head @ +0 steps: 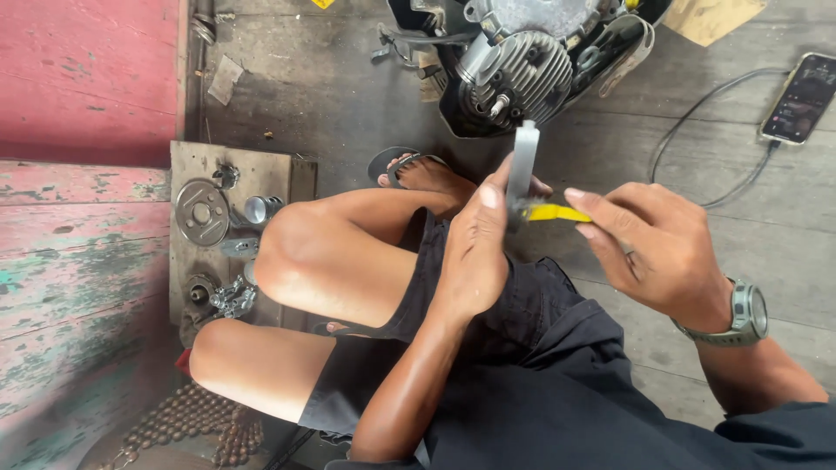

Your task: The person sits on the floor and scrubs a curved metal mechanical part with a yellow brush. They hold the part in their left hand and scrub it with their right hand, rotating the object to clean different areas.

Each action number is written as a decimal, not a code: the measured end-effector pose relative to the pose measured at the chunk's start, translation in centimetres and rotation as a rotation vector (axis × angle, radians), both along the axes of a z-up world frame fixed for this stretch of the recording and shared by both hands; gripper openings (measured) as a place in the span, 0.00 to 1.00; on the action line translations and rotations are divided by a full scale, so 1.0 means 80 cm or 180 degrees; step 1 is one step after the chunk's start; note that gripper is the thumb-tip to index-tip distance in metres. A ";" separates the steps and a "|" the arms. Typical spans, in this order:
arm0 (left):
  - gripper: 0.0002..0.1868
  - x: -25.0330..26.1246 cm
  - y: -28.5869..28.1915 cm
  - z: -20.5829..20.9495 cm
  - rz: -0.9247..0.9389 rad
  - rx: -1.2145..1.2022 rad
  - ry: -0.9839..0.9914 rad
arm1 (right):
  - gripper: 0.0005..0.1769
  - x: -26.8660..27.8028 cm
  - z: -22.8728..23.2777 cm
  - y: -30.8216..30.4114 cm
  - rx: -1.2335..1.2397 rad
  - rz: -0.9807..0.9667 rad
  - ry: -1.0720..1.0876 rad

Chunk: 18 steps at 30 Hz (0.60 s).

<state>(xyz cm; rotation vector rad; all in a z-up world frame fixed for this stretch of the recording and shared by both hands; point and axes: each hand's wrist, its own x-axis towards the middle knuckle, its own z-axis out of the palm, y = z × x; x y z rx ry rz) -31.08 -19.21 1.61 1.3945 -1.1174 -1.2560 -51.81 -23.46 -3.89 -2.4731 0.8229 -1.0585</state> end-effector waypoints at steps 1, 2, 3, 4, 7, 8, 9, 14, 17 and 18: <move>0.36 0.002 0.003 -0.001 -0.0008 -0.0012 0.0006 | 0.15 0.002 0.003 -0.002 -0.0012 -0.0008 0.0006; 0.33 0.003 0.005 -0.002 0.0096 0.0027 0.0145 | 0.15 0.005 0.006 -0.004 -0.0118 -0.0024 0.0016; 0.31 0.003 0.007 -0.003 0.0194 0.0066 0.0287 | 0.16 0.006 0.009 -0.006 -0.0226 -0.0045 0.0029; 0.31 0.003 0.012 -0.004 0.0180 0.0054 0.0297 | 0.16 0.009 0.015 -0.001 -0.0240 -0.0058 0.0039; 0.26 0.011 0.022 -0.001 0.0263 -0.0218 0.0380 | 0.16 0.019 0.027 0.003 -0.0246 -0.0009 0.0016; 0.26 0.014 0.026 0.004 0.0304 -0.0248 0.0701 | 0.17 0.019 0.026 0.002 -0.0352 0.0040 -0.0035; 0.28 0.018 0.030 0.010 0.0356 -0.0280 0.1026 | 0.18 0.018 0.025 0.000 -0.0459 0.0102 -0.0085; 0.30 0.047 0.047 0.009 0.0538 -0.0455 0.1334 | 0.17 0.041 0.057 -0.008 -0.0582 0.0189 0.0000; 0.27 0.077 0.059 0.011 0.0783 -0.0730 0.1594 | 0.18 0.076 0.075 -0.028 -0.0899 0.0409 0.0011; 0.27 0.085 0.065 0.013 0.0921 -0.0808 0.1669 | 0.18 0.088 0.080 -0.033 -0.0990 0.0532 -0.0010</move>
